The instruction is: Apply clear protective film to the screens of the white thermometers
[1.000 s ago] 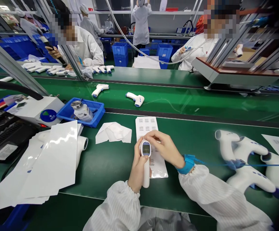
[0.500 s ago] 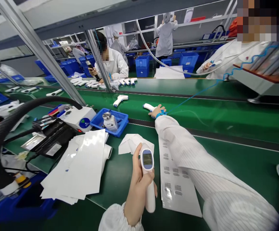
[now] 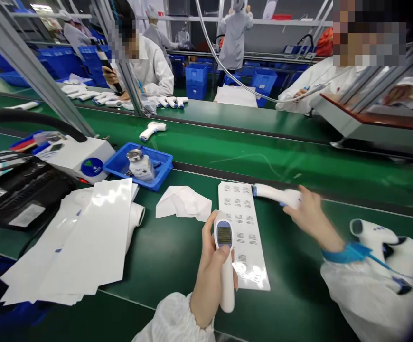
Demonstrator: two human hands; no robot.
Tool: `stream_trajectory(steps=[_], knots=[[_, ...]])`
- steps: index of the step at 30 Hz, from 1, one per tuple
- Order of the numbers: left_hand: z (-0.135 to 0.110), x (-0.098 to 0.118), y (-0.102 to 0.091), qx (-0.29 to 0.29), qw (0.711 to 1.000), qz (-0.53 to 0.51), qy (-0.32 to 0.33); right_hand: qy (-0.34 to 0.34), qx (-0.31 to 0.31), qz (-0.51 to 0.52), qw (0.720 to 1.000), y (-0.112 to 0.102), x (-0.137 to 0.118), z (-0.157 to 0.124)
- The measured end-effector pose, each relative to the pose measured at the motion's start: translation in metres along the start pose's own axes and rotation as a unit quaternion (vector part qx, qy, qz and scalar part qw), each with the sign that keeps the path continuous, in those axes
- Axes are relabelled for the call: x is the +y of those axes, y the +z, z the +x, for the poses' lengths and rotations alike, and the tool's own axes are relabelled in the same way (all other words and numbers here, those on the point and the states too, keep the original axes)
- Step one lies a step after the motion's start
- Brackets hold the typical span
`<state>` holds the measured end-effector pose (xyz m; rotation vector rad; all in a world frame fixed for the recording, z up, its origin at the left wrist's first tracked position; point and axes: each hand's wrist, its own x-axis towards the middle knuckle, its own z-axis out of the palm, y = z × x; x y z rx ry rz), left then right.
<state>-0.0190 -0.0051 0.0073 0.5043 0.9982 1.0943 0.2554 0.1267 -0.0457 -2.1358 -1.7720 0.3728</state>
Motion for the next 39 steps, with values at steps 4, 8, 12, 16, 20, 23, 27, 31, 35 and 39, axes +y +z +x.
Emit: stream_trajectory(steps=[4, 8, 12, 16, 20, 23, 27, 31, 35, 39], knots=[[-0.001, -0.020, 0.013, 0.007, 0.998, -0.010, -0.064, 0.011, 0.079, -0.034, 0.996, -0.009, 0.032, -0.050], [0.003, -0.029, 0.024, 0.041, 0.998, 0.029, -0.047, -0.113, 0.068, 0.124, 0.983, -0.017, -0.020, -0.079], [0.009, -0.035, 0.026, 0.041, 0.997, 0.057, -0.021, -0.170, -0.104, 0.324, 0.925, -0.013, -0.082, -0.095], [0.011, -0.039, 0.022, 0.023, 0.998, 0.055, -0.022, -0.160, -0.092, 0.333, 0.925, -0.007, -0.104, -0.103], [0.012, -0.038, 0.018, 0.005, 0.998, 0.052, -0.019, -0.216, -0.079, 0.308, 0.923, -0.010, -0.106, -0.110], [0.013, -0.037, 0.017, -0.014, 0.999, 0.040, -0.015, -0.288, -0.079, 0.294, 0.908, -0.012, -0.108, -0.114], [0.012, -0.035, 0.013, -0.019, 1.000, 0.013, -0.012, -0.276, -0.074, 0.259, 0.923, -0.013, -0.109, -0.114], [0.012, -0.034, 0.008, -0.064, 0.998, -0.014, -0.015, -0.166, -0.157, 0.366, 0.902, -0.020, -0.111, -0.114], [0.012, -0.032, 0.005, -0.082, 0.996, -0.014, -0.021, -0.092, -0.261, 0.425, 0.862, -0.023, -0.111, -0.116], [0.013, -0.031, 0.004, -0.085, 0.996, -0.010, -0.027, -0.130, -0.156, 0.372, 0.906, -0.015, -0.110, -0.117]])
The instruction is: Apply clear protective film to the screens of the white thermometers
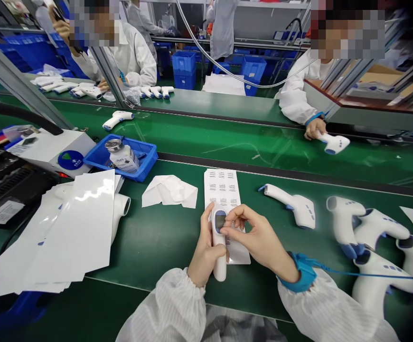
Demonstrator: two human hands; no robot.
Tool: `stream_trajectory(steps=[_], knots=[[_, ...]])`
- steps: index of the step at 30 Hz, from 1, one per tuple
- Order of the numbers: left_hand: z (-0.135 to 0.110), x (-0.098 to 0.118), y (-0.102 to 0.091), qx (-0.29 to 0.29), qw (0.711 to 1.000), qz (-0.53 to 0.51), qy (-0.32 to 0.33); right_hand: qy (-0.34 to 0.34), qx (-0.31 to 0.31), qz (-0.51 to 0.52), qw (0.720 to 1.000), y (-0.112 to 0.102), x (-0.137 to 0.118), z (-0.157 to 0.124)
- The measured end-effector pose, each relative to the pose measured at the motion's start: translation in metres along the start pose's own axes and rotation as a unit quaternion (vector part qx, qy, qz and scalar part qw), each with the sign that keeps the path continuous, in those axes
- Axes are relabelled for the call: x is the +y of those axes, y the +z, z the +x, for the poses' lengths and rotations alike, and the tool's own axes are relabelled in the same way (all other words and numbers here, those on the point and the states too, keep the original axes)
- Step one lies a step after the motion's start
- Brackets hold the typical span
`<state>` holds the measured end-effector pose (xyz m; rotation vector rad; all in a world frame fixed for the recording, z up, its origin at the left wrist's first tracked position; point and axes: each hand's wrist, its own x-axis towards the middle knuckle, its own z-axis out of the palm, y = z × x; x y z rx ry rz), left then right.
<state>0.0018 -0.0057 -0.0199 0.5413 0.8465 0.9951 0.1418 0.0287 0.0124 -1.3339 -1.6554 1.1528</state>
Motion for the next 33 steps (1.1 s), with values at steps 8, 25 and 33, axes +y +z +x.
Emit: stream_trajectory(steps=[8, 25, 33], knots=[[0.0010, 0.0016, 0.0008, -0.002, 1.000, 0.006, 0.000, -0.030, 0.033, -0.010, 0.999, 0.0044, 0.0042, 0.0035], [0.0000, 0.0013, 0.0012, 0.004, 1.000, 0.009, -0.006, -0.048, 0.022, -0.040, 0.998, 0.0011, 0.0048, 0.0074], [0.0014, 0.0004, -0.0002, 0.001, 1.000, 0.014, 0.003, -0.049, 0.021, -0.041, 0.998, 0.0024, 0.0073, 0.0076]])
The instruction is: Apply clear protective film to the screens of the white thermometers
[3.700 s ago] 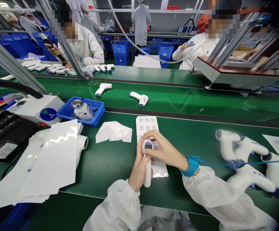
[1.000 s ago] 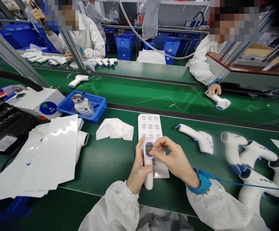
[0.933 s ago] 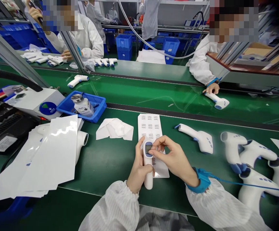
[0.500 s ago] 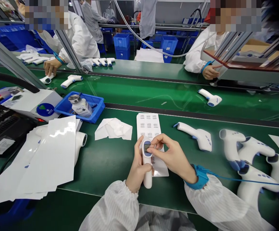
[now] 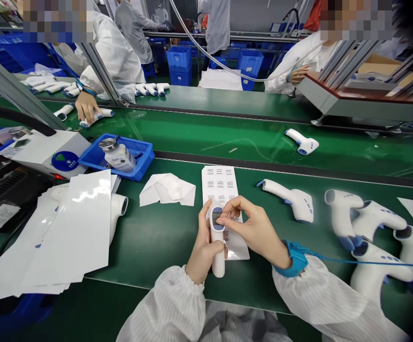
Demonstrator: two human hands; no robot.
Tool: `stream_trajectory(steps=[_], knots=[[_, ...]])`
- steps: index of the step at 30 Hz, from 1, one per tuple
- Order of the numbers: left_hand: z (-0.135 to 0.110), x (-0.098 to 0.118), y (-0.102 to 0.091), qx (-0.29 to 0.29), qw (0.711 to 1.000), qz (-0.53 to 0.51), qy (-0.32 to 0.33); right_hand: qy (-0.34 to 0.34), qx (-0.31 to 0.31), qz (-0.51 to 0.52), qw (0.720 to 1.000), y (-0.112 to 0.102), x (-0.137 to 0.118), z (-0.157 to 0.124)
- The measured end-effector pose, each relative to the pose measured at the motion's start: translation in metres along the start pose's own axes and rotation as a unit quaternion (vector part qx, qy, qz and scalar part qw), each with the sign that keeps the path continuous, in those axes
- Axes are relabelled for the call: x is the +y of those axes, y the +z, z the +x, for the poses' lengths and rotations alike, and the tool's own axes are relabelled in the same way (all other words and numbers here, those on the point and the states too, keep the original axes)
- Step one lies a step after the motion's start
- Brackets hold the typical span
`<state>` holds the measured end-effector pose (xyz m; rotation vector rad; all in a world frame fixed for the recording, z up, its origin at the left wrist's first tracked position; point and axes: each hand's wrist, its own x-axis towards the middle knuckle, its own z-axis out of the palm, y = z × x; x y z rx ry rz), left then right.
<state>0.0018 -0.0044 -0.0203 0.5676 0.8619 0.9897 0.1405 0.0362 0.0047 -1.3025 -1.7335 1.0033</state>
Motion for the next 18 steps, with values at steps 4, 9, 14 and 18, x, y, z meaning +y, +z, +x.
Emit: stream_trajectory(steps=[4, 9, 14, 18], knots=[[0.000, -0.001, -0.001, -0.001, 1.000, -0.004, 0.001, -0.001, 0.002, -0.004, 1.000, 0.000, 0.000, -0.001], [0.001, -0.002, 0.000, 0.010, 1.000, -0.027, 0.000, -0.004, 0.004, -0.007, 1.000, 0.001, 0.000, -0.002], [-0.001, 0.000, 0.007, 0.062, 0.998, 0.012, -0.017, -0.014, 0.001, -0.003, 1.000, 0.001, 0.000, -0.001], [-0.002, 0.002, 0.009, 0.073, 0.997, 0.029, -0.014, -0.019, -0.012, 0.022, 1.000, -0.001, -0.002, 0.003]])
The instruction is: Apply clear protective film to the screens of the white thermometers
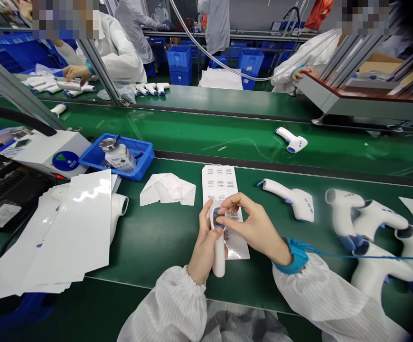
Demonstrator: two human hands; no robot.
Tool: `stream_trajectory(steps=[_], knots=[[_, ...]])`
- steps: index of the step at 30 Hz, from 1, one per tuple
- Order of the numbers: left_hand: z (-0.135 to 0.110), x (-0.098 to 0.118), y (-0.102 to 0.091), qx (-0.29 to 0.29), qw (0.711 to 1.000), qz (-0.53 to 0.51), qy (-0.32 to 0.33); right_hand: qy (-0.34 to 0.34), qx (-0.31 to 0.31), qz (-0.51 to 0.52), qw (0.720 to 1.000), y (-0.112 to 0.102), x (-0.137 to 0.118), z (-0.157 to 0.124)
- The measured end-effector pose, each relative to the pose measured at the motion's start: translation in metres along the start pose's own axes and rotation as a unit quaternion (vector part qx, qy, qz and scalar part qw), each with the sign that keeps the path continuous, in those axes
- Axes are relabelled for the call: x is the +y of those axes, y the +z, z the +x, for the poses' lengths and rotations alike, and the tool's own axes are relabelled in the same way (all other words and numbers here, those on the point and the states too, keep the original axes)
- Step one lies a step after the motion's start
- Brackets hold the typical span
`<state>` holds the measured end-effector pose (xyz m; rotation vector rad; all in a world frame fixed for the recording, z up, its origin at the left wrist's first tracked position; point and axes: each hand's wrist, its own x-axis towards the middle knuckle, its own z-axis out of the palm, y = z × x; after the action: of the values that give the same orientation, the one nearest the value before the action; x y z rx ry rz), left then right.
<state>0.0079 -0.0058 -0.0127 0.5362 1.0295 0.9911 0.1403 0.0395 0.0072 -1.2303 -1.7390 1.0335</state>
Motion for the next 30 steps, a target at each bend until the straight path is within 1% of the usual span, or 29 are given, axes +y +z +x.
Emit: stream_trajectory(steps=[4, 9, 13, 16, 19, 21, 25, 28, 30], knots=[[0.000, 0.000, -0.001, 0.001, 1.000, 0.019, -0.012, -0.001, 0.004, 0.017, 1.000, -0.001, 0.002, 0.005], [0.001, -0.001, -0.002, 0.005, 1.000, 0.025, -0.008, 0.007, 0.011, 0.019, 1.000, 0.002, 0.002, 0.005], [0.001, -0.002, -0.002, -0.004, 1.000, 0.023, -0.009, 0.010, 0.020, 0.006, 1.000, 0.003, 0.000, 0.003], [0.001, -0.002, -0.001, 0.002, 1.000, 0.025, -0.003, 0.005, 0.026, -0.014, 1.000, 0.005, -0.002, 0.003], [0.000, -0.002, 0.001, 0.010, 1.000, 0.021, 0.000, -0.011, 0.047, -0.045, 0.998, 0.006, -0.001, 0.004], [0.000, -0.003, 0.000, 0.008, 1.000, 0.017, 0.000, -0.011, 0.052, -0.048, 0.997, 0.007, 0.001, 0.005], [0.002, -0.003, -0.003, -0.008, 1.000, 0.009, -0.002, 0.029, 0.017, 0.015, 0.999, 0.007, 0.006, 0.010], [0.003, -0.003, -0.004, -0.033, 0.999, 0.015, 0.006, 0.043, -0.019, 0.058, 0.997, 0.009, 0.010, 0.012], [0.004, -0.003, -0.004, -0.034, 0.999, 0.032, 0.019, 0.047, -0.047, 0.064, 0.996, 0.011, 0.012, 0.012]])
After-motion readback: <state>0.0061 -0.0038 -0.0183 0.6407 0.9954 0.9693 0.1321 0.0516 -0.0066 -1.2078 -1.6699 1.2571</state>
